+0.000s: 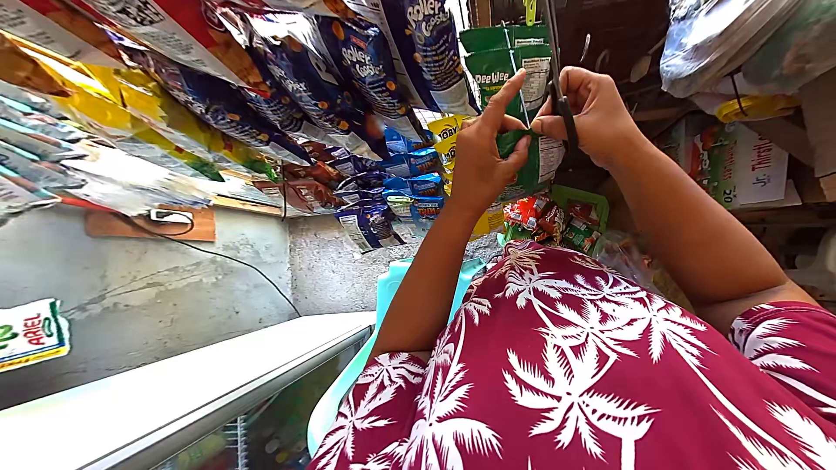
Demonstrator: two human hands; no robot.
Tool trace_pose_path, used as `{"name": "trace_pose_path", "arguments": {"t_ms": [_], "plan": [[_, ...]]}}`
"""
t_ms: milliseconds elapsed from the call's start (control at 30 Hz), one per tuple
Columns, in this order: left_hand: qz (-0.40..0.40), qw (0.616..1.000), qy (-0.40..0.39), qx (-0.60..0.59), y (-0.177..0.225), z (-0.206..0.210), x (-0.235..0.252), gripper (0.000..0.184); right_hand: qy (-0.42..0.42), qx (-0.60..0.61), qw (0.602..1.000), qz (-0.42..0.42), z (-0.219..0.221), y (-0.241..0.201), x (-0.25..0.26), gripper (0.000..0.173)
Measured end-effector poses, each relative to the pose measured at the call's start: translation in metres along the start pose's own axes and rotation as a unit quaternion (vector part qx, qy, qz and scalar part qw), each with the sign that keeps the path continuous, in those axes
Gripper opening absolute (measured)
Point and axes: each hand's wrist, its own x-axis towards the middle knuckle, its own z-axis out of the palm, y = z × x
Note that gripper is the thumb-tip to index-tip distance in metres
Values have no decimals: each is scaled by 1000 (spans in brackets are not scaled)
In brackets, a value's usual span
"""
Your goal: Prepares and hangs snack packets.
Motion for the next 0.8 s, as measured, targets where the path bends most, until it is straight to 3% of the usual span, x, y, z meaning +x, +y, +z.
{"name": "trace_pose_path", "arguments": {"t_ms": [233,500,800], "plan": [[-17,999,-26,-27,0,-3,4,67,2,13,1000,15,-1,-1,-1,28],[14,999,-27,14,4,-4,8,59,-42,-71,992,-97,-8,0,-2,24],[35,997,-34,60,4,-3,9,65,24,-91,990,-106,0,10,-2,21]]}}
